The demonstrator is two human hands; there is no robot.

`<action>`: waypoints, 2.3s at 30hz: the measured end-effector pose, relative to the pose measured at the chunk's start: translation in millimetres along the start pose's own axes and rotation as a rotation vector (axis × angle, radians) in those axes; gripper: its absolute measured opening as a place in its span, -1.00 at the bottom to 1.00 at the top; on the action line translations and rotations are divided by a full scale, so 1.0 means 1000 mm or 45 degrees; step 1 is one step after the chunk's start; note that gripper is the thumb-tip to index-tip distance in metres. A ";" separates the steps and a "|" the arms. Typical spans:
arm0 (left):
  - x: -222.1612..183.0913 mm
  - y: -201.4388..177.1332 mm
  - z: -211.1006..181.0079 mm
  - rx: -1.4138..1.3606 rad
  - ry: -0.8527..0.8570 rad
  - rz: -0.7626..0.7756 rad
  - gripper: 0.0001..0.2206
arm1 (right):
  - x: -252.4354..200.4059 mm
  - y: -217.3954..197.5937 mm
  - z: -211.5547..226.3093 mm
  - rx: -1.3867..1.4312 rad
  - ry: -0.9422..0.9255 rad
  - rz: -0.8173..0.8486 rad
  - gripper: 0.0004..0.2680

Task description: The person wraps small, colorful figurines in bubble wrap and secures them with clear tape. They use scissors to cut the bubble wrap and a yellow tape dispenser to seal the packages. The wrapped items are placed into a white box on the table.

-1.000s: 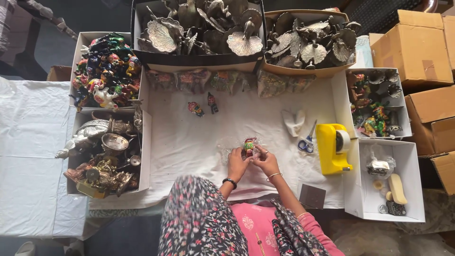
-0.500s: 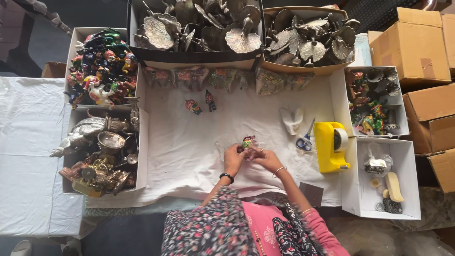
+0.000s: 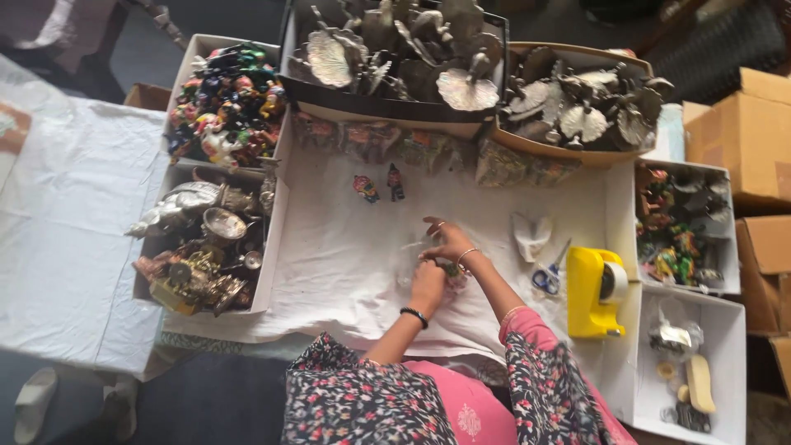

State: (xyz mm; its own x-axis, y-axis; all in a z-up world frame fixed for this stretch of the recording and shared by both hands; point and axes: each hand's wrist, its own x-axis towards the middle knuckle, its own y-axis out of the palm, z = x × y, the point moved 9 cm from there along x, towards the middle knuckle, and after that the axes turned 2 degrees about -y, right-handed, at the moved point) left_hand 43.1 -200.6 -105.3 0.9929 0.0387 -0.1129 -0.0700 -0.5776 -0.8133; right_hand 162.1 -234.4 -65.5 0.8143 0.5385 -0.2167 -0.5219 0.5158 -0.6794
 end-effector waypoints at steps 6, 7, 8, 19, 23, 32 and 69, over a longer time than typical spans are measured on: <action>-0.012 0.004 -0.009 0.211 0.079 -0.181 -0.89 | 0.027 0.064 -0.028 -0.303 -0.318 0.441 -0.66; -0.010 0.004 -0.007 0.187 0.069 -0.136 -0.90 | 0.029 0.059 -0.038 -0.017 -0.146 0.461 -0.70; -0.009 0.007 -0.007 0.160 0.069 -0.082 -0.90 | 0.025 0.055 -0.052 0.270 0.037 0.469 -0.74; 0.021 -0.041 0.001 -0.252 0.074 -0.055 -0.85 | -0.039 -0.008 -0.059 1.039 0.226 0.389 -0.85; -0.004 -0.117 -0.017 -0.299 -0.184 -0.392 -0.61 | -0.049 -0.006 -0.091 0.871 0.101 0.373 -0.86; 0.007 -0.053 0.018 -0.752 0.266 -0.216 -0.65 | -0.074 -0.044 -0.034 0.433 -0.425 0.305 -0.73; -0.049 -0.069 -0.060 0.170 1.064 -0.301 -0.85 | -0.150 -0.030 0.014 -0.476 -0.884 -0.003 -0.93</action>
State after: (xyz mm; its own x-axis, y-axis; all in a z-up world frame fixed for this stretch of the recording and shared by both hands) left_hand 5.5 -211.4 -9.4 0.7249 -0.4948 0.4792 0.1873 -0.5279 -0.8284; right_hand 52.5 -320.9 -2.5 0.4060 0.8941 0.1888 -0.2998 0.3255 -0.8968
